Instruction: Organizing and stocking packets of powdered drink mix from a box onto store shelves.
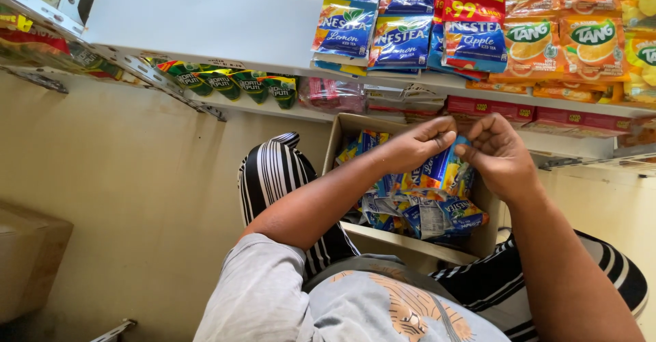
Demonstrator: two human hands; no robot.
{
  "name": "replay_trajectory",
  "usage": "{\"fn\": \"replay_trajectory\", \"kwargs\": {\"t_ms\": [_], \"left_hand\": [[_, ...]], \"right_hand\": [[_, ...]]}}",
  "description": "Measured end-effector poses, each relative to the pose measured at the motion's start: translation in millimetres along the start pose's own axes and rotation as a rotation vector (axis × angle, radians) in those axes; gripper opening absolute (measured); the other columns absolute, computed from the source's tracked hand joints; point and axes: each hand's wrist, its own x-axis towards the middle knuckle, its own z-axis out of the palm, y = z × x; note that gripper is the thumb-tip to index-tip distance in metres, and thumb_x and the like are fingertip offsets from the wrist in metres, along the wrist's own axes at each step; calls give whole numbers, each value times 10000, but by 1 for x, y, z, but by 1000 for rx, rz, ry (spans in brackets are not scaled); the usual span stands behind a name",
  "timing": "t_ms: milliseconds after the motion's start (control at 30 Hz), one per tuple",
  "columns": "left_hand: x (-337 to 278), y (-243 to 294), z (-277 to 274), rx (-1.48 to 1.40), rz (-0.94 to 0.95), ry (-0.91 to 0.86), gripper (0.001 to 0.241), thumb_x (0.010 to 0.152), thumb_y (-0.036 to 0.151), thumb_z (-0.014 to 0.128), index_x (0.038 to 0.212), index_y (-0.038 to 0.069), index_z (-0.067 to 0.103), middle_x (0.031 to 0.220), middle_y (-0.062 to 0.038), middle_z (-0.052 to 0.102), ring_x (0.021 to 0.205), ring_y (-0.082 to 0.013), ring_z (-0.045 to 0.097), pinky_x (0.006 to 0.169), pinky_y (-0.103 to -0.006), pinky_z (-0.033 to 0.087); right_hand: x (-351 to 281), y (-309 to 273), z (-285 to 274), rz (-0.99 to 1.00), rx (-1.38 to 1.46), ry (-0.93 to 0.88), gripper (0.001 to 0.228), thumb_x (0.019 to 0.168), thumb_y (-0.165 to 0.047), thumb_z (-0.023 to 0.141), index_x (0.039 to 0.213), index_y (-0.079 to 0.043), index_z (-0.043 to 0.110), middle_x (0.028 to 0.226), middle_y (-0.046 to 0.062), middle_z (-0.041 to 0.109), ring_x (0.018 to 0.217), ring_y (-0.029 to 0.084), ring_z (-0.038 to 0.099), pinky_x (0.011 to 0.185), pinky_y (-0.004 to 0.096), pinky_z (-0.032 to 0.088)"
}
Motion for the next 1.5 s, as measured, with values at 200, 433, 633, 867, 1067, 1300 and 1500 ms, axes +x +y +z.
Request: {"fn": "replay_trajectory", "kwargs": {"t_ms": [200,433,633,867,1067,1300,1500], "left_hand": [[-3,22,1,197,-36,32,322,1053,320,564,1193,30,554,1002,30,586,963,-75,522,855,-269,478],[-11,45,-22,-57,67,30,297,1131,309,594,1116,14,572,993,-21,523,974,-84,485,910,-275,470],[-24,104,-60,-477,104,248,206,1090,262,552,1108,61,591,1013,-33,606,958,-109,580,898,-266,497],[-31,104,-84,-571,188,259,208,1125,252,540,1085,53,586,986,-58,618,888,-104,585,818,-259,494],[-24,82,-76,-467,111,279,209,1121,248,535,1087,48,583,993,-50,606,923,-101,573,865,-266,503],[-9,53,-34,-319,60,80,257,1113,287,545,1104,34,589,1074,-61,656,1043,-117,596,978,-299,506],[-8,61,5,-290,40,11,291,1101,299,556,1203,27,582,1142,-46,610,1087,-106,541,1007,-293,473]], "right_hand": [[-8,5,4,-41,0,-25,255,945,96,680,1052,-59,509,985,15,593,951,80,598,846,240,505],[1,-6,-8,145,-88,-296,319,979,-122,615,1272,0,585,1144,44,677,1088,126,611,969,284,490],[8,3,-14,346,-436,-446,338,935,-164,649,1236,-13,629,1081,44,738,1024,125,633,912,322,517],[-2,-2,-42,267,-149,-389,253,969,-76,656,1203,21,651,1096,97,721,1052,172,623,963,340,486],[-18,-26,-39,-30,172,-378,261,1032,39,578,1283,-15,619,1275,82,656,1221,180,582,1070,359,445],[-27,-12,-36,-65,531,-341,271,1056,69,580,1312,-13,612,1292,122,666,1265,250,606,1088,428,463],[-24,-15,-18,-118,453,-328,207,1089,27,561,1285,-14,614,1274,114,663,1191,206,616,1059,379,473]]}}
